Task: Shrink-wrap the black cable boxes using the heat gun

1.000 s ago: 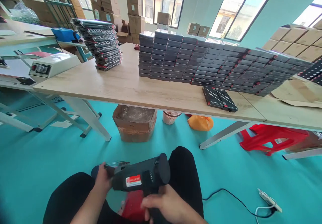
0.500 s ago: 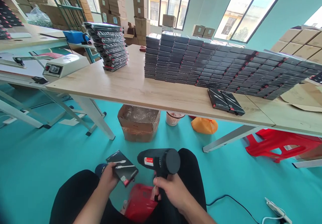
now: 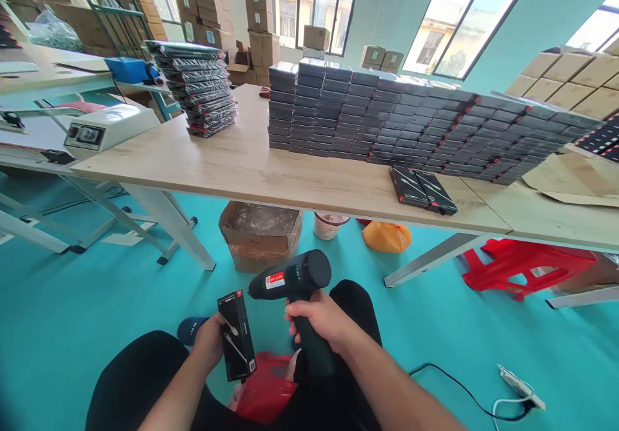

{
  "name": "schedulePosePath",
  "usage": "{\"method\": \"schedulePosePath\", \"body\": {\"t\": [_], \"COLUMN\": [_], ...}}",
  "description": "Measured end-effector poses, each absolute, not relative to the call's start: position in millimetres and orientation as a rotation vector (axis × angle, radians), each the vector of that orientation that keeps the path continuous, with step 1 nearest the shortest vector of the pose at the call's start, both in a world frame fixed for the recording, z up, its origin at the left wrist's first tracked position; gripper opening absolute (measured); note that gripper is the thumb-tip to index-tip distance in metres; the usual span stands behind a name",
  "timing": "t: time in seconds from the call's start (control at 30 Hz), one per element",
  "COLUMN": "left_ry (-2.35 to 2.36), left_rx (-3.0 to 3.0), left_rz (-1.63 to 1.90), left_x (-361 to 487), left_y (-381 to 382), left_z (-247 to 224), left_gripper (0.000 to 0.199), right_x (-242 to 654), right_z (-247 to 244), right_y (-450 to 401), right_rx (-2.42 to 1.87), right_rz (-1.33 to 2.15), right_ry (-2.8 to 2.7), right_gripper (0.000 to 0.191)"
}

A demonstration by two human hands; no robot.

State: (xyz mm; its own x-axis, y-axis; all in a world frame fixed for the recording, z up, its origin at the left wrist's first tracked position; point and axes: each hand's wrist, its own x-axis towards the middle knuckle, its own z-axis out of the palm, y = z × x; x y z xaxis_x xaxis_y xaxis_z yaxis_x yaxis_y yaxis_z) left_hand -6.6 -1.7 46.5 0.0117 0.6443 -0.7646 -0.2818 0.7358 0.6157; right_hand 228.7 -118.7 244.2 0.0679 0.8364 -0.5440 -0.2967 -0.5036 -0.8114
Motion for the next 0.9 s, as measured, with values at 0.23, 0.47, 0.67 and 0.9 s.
{"method": "schedulePosePath", "body": {"t": [0.23,0.47,0.67,0.9], "left_ry": [1.345,1.245,0.803,1.004], "left_rx": [0.164,0.080,-0.034,0.132], "left_rz": [0.807,0.835,0.538,0.559], "left_x": [-9.0,-12.5,-12.7,0.0], "left_y": [5.3,8.8,1.3,-9.7], "left_z": [47.3,62.6,96.3,97.8], "left_gripper": [0.013,0.014,0.059,0.043], "right_x": [227.2,234.3,246.6,224.7], "right_z": [246.2,238.3,223.2,225.6], "right_y": [-149.1,-197.2,-186.9,-115.5], "right_rx": [-1.413,-1.521,-1.566,-1.415], "right_rz": [1.869,2.006,1.811,1.632], "right_ry": [-0.744,-0.587,-0.489,-0.562], "right_gripper": [0.017,0.024,0.025,0.025]}}
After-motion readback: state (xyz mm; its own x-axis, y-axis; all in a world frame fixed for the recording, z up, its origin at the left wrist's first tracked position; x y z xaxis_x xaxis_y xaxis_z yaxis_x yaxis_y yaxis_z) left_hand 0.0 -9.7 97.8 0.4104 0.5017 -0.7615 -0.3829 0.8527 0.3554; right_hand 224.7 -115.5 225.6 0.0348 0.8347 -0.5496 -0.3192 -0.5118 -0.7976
